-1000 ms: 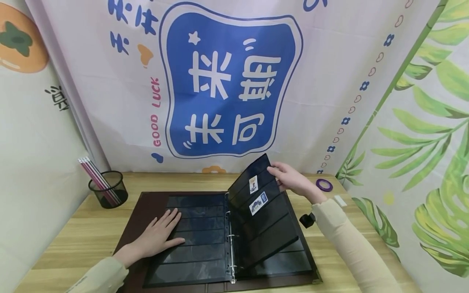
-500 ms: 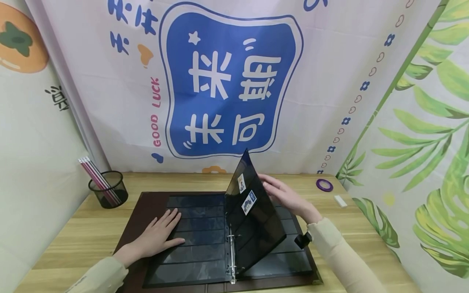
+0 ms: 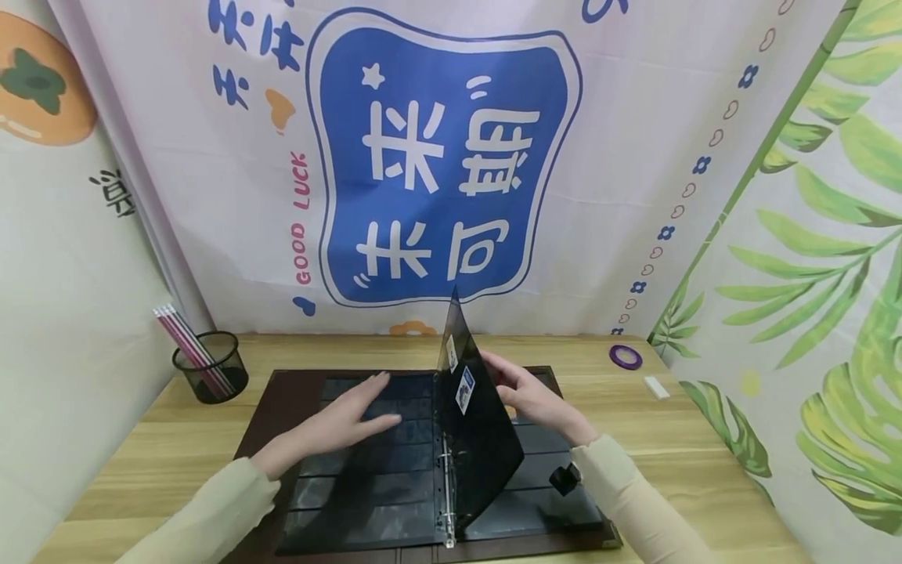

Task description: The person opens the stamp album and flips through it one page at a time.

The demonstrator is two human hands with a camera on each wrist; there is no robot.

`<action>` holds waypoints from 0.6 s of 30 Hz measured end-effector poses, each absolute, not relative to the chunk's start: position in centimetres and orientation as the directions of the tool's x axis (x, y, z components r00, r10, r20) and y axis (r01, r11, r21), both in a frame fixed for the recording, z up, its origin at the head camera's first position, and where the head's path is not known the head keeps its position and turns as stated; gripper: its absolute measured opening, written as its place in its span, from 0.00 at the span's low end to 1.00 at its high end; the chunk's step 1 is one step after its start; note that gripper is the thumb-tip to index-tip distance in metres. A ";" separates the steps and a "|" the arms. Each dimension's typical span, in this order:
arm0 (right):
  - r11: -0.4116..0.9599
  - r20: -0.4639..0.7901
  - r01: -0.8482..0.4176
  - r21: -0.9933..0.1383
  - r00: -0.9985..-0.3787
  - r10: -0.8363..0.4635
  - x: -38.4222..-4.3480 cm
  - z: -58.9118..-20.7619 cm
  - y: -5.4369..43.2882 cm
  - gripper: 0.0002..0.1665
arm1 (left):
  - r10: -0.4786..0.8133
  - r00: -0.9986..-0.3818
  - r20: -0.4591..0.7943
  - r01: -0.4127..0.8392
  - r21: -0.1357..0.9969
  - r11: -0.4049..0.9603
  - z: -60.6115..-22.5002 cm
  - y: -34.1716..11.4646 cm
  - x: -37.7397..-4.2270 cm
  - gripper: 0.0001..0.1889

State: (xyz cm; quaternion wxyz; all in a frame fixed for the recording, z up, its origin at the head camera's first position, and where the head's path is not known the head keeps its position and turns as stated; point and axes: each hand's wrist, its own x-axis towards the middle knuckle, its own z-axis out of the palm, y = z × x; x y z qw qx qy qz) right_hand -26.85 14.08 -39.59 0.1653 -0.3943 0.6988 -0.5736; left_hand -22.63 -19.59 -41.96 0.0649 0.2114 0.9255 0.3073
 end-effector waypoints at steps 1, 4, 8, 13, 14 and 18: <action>0.039 0.217 -0.362 -0.931 -0.639 -0.738 -26.8 -39.6 14.0 0.58 | 0.438 -0.898 0.027 0.361 0.613 0.703 -41.1 -18.7 -22.9 0.45; 0.042 0.208 -0.351 -0.936 -0.643 -0.738 -26.8 -39.7 13.6 0.57 | 0.437 -0.898 0.049 0.352 0.675 0.648 -38.6 -16.3 -23.6 0.42; 0.040 0.197 -0.338 -0.940 -0.637 -0.745 -26.8 -39.8 13.1 0.56 | 0.413 -0.910 0.031 0.281 0.778 0.562 -35.7 -13.7 -24.4 0.41; 0.073 0.176 -0.348 -0.935 -0.631 -0.756 -26.6 -39.5 12.5 0.54 | 0.400 -0.916 0.005 0.209 0.858 0.469 -33.6 -11.8 -24.9 0.40; 0.083 0.175 -0.358 -0.930 -0.630 -0.757 -26.5 -39.4 12.4 0.54 | 0.400 -0.916 0.003 0.201 0.868 0.455 -33.4 -11.5 -24.9 0.40; 0.118 0.170 -0.392 -0.913 -0.625 -0.762 -26.2 -39.0 11.9 0.55 | 0.402 -0.916 0.002 0.176 0.901 0.397 -32.7 -10.9 -25.0 0.35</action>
